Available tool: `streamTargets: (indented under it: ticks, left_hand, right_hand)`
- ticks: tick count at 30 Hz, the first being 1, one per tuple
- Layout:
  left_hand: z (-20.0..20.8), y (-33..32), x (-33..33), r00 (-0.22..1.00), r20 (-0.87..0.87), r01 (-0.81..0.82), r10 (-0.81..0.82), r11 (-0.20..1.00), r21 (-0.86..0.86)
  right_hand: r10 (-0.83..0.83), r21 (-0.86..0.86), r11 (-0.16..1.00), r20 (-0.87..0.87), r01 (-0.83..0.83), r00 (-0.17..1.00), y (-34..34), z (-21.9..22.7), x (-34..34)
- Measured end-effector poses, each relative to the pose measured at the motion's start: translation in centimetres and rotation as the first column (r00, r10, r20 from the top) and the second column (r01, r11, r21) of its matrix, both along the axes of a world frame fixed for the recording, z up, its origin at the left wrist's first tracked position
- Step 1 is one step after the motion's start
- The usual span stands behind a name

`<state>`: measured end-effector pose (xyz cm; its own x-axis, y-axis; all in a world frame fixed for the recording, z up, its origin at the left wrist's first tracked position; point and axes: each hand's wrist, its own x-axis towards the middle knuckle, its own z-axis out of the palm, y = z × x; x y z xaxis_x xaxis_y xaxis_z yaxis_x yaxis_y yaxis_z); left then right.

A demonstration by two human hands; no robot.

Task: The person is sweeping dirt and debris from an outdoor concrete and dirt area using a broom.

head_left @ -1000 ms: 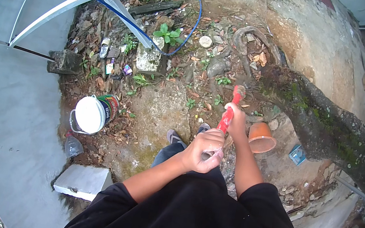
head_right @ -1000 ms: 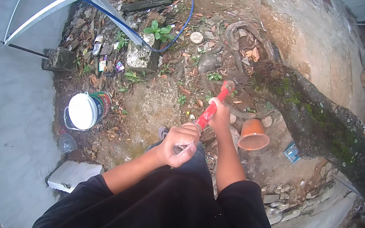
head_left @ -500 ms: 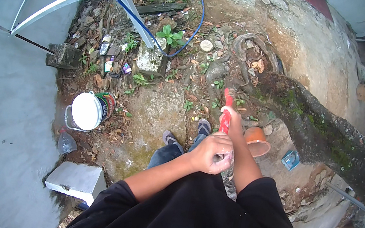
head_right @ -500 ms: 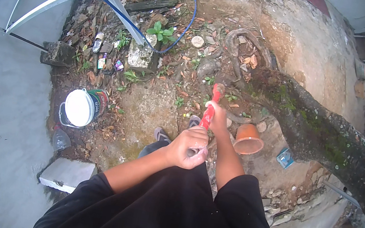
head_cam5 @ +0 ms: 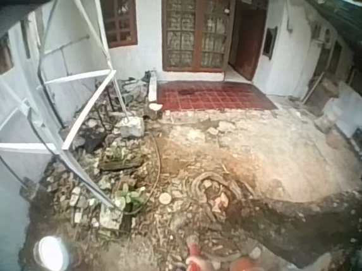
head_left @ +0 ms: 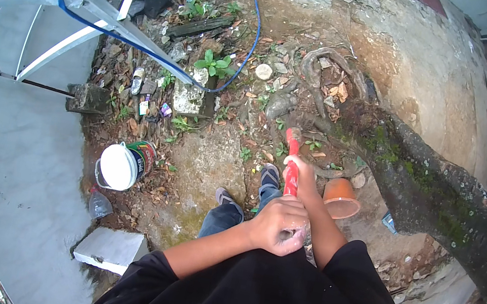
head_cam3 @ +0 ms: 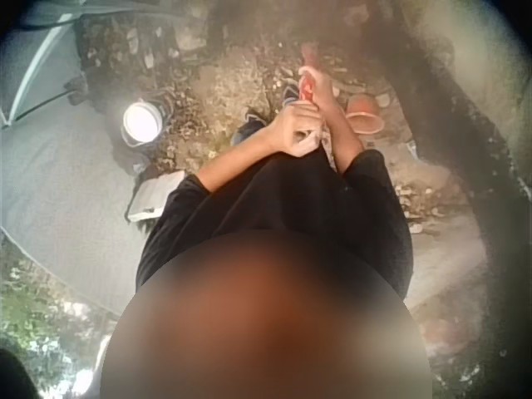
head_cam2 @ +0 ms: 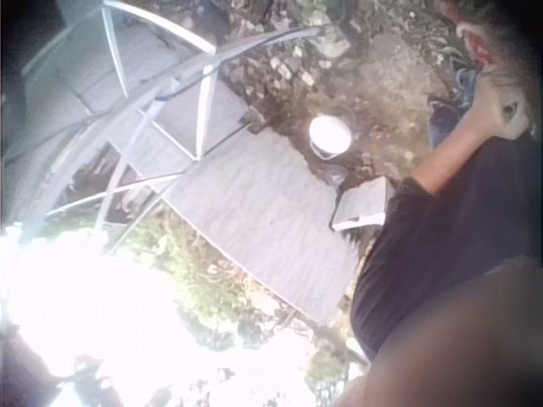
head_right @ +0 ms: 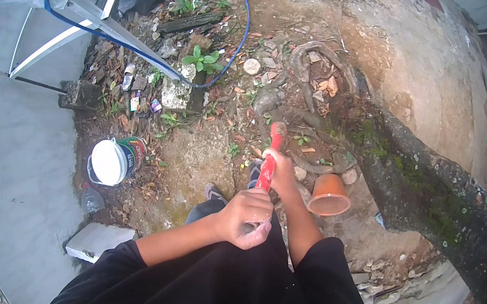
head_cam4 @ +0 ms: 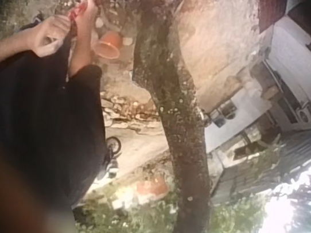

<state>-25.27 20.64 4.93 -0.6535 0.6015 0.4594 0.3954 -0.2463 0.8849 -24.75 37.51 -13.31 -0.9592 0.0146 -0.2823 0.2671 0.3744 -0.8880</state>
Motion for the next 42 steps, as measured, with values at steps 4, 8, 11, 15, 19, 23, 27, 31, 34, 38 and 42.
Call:
streamTargets:
  ticks: [4,8,11,15,19,23,27,31,34,38,42]
  left_hand:
    - [4.3,3.8,0.0,0.995,-0.087,0.054,-0.052,0.998,0.02]
    - [8.5,7.5,-2.1,0.985,-0.135,0.13,-0.112,0.982,0.136]
    - [7.3,10.2,-5.7,0.979,-0.178,0.14,-0.104,0.97,0.198]
    - [0.8,14.4,-11.8,0.991,-0.134,0.039,-0.018,0.987,0.156]
    - [-2.8,17.4,-15.3,1.0,0.014,-0.011,0.01,0.998,0.067]
    - [3.8,16.7,-13.0,0.986,-0.16,0.061,-0.04,0.99,0.128]
    - [7.3,18.1,-10.5,0.983,-0.184,0.057,-0.024,0.983,0.174]
    - [1.0,19.9,-13.5,0.997,-0.077,0.016,-0.007,0.993,0.118]
    - [-1.4,18.4,-14.2,0.997,-0.055,-0.051,0.053,0.998,0.042]
    - [5.6,15.6,-9.6,0.992,-0.128,0.017,-0.004,0.995,0.103]
    - [8.4,15.0,-7.8,0.99,-0.135,-0.011,0.04,0.977,0.211]
  right_hand:
    - [-0.054,-0.063,0.997,-0.004,0.053,0.999,0.6,3.6,0.5]
    - [-0.123,0.126,0.981,-0.175,0.146,0.977,5.2,10.3,-1.3]
    - [-0.125,0.223,0.95,-0.365,0.217,0.923,9.0,10.6,-5.9]
    - [-0.259,0.256,0.904,-0.311,0.343,0.915,14.3,4.7,-12.8]
    - [-0.242,0.142,0.952,-0.196,0.272,0.95,17.5,-0.4,-15.3]
    - [-0.182,0.156,0.964,-0.21,0.217,0.961,14.7,3.3,-12.8]
    - [-0.237,0.167,0.94,-0.305,0.297,0.923,14.3,9.6,-12.1]
    - [-0.3,0.158,0.922,-0.289,0.355,0.909,18.5,3.7,-14.5]
    - [-0.185,0.102,0.972,-0.219,0.211,0.958,16.8,0.0,-14.2]
    - [-0.115,0.13,0.978,-0.307,0.161,0.945,12.7,5.4,-10.3]
    - [-0.106,0.147,0.969,-0.483,0.2,0.869,11.1,7.6,-9.7]
